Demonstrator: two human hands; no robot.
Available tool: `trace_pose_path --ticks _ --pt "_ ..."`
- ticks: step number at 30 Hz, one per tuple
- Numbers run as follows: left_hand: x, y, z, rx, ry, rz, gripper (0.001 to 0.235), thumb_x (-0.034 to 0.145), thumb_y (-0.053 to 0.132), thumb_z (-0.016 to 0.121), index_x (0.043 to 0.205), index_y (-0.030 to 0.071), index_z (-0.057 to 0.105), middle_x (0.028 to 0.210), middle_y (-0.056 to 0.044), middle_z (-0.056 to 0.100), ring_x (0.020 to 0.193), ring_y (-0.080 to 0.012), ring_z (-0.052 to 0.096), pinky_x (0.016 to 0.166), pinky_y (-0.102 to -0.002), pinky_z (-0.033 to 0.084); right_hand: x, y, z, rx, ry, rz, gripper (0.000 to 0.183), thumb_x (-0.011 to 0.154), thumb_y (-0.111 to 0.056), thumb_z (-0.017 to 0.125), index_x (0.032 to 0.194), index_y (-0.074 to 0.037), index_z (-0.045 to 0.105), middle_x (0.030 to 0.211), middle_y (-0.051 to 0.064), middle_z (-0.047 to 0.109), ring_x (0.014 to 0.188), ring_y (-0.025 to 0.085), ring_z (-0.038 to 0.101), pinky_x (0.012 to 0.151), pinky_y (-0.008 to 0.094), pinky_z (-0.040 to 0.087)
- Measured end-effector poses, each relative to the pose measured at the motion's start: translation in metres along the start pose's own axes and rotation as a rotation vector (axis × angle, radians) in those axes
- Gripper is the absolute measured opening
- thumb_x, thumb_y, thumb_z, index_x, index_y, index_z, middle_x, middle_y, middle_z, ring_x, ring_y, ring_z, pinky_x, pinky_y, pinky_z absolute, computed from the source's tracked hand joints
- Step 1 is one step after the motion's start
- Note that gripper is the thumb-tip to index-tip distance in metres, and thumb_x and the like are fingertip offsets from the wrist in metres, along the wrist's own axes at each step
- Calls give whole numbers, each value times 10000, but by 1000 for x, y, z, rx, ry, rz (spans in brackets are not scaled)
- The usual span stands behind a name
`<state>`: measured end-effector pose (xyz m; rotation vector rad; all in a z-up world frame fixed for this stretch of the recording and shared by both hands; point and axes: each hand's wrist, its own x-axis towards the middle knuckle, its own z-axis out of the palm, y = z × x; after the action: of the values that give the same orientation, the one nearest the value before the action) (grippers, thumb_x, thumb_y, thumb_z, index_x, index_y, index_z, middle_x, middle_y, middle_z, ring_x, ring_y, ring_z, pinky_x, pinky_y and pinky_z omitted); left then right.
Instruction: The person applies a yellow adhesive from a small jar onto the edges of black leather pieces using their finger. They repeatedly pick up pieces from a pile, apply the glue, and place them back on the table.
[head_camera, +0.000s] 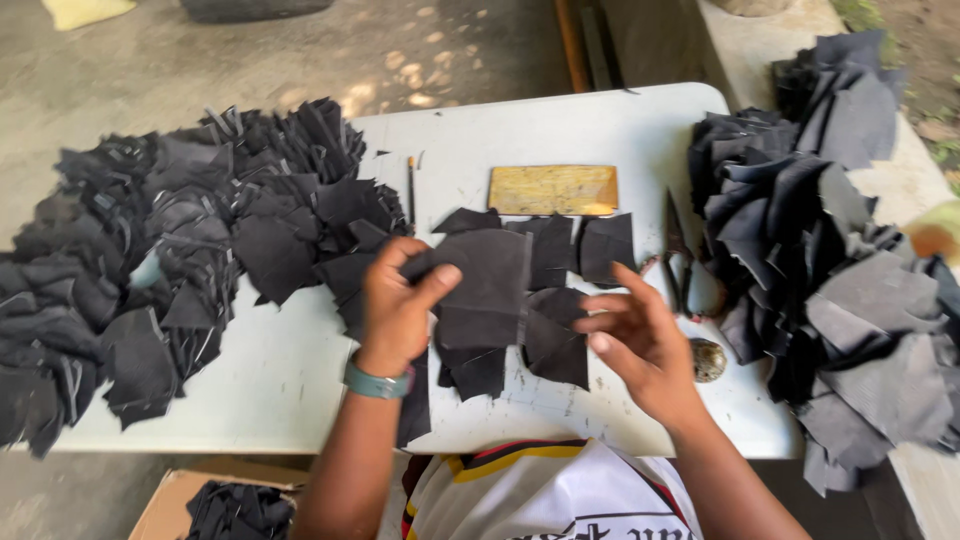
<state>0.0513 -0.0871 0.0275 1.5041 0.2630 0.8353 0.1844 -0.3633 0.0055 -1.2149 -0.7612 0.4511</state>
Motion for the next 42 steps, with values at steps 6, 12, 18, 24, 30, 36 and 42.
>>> trace_pose_path --ticks 6,12,18,24,30,36,42 --pt "-13 -16 84 -481 -113 -207 356 928 51 764 1230 -7 585 1110 -71 684 1006 -138 647 917 -293 561 10 18 -3 251 61 107 839 851 35 778 1582 -95 386 1008 83 658 867 156 660 776 321 570" --pt "-22 -5 91 -287 -166 -151 450 952 90 718 1372 0 582 1258 -93 680 1137 -146 644 1023 -288 531 1 11 -9 125 190 107 822 857 32 773 1577 -89 394 1019 70 679 889 114 647 786 272 554" --pt "-27 -24 90 -307 -76 -119 433 972 67 724 1368 -48 591 1264 -144 686 1136 -186 653 1035 -330 530 -5 -10 3 -67 149 123 909 762 62 792 1538 -112 352 1142 66 668 910 122 683 804 289 614" --pt "-26 -15 78 -604 -207 -304 461 1021 74 602 1463 -24 518 1347 -148 659 1213 -223 639 1042 -373 526 -5 -3 -6 -116 152 82 894 789 79 784 1556 -113 366 1230 123 690 965 129 688 860 294 614" --pt "-26 -16 77 -666 -223 -342 439 996 57 633 1419 -22 543 1341 -146 654 1225 -249 638 1063 -440 536 -8 -5 -5 -151 90 52 936 758 101 791 1547 -134 348 1279 108 663 956 126 661 881 310 611" --pt "-28 -27 74 -611 -176 -373 384 966 15 685 1341 -25 613 1274 -143 689 1165 -241 658 1037 -410 540 -7 -16 -4 90 15 110 985 755 131 761 1574 -150 291 1279 127 622 939 157 687 805 334 625" --pt "-28 -27 72 -679 -190 -409 376 954 20 681 1323 -11 616 1253 -134 699 1143 -230 674 1013 -390 563 0 -15 0 159 -2 148 938 806 122 730 1591 -130 283 1283 159 629 950 180 688 814 325 596"
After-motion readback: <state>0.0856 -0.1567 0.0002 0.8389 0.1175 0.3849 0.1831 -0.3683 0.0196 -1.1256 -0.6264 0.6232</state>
